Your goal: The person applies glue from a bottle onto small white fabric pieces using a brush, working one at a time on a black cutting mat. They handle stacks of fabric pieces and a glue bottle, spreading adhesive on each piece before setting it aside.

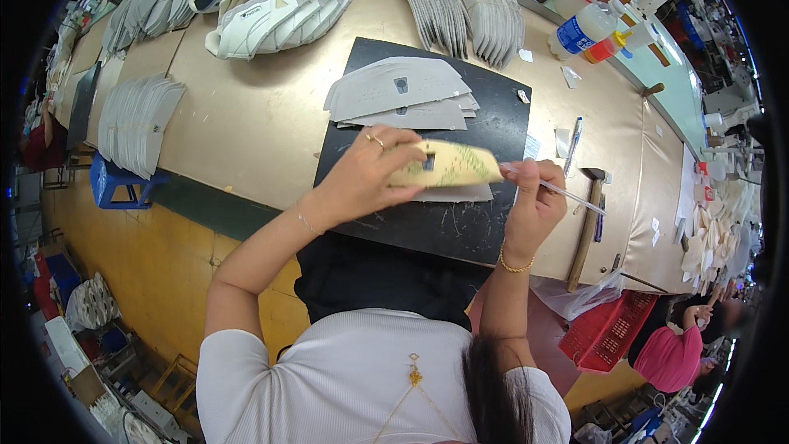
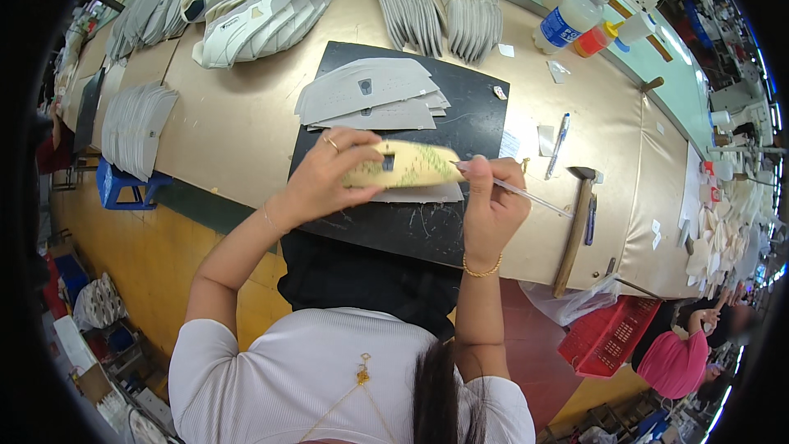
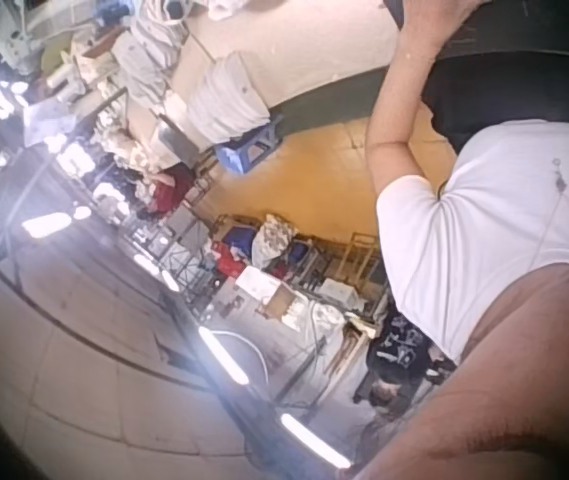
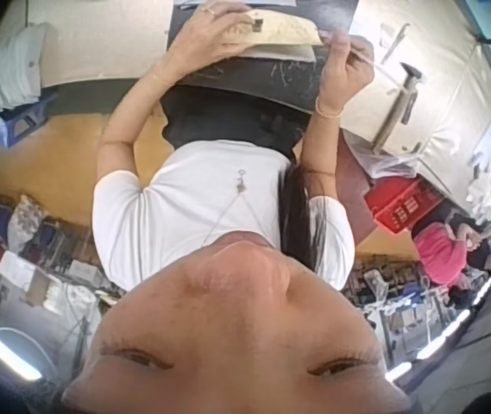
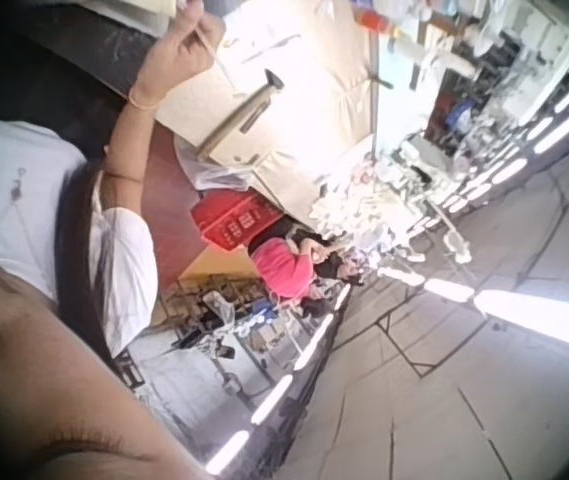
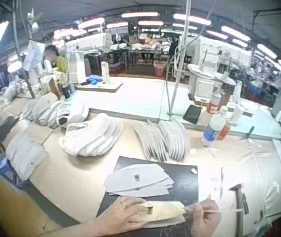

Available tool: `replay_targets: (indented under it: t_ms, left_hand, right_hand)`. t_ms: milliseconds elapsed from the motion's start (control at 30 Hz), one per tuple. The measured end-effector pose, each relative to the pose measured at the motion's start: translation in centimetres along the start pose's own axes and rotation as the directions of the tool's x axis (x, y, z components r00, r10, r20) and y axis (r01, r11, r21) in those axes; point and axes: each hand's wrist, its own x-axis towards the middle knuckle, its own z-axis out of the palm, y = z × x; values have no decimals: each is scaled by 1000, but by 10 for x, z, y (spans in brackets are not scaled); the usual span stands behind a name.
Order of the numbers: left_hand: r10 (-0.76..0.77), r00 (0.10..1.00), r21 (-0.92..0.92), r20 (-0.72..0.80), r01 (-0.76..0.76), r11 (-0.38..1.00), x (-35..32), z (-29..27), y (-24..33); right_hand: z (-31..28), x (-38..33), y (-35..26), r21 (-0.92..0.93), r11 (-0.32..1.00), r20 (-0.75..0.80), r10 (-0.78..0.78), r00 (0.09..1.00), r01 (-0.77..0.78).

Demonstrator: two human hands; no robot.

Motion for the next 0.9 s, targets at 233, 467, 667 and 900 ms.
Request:
replay_targets:
  t_ms: [233, 467, 667, 900]
  left_hand:
    - [84, 945, 137, -315, -42, 990, 37, -22, -41]
    - [-86, 897, 26, -434, 108, 994, 31, -25, -48]
    - [-94, 987, 7, -127, 95, 995, 5, -26, -19]
    - [10, 999, 53, 31, -12, 999, -25, 12, 4]
  right_hand:
    - [-6, -4, 5, -68, 997, 70, -27, 997, 31]
    - [0, -1, 2, -21, 993, 128, 118, 985, -116]
    - [5, 1, 6, -55, 997, 153, 57, 987, -49]
    - [-1, -3, 8, -175, 980, 175, -58, 983, 89]
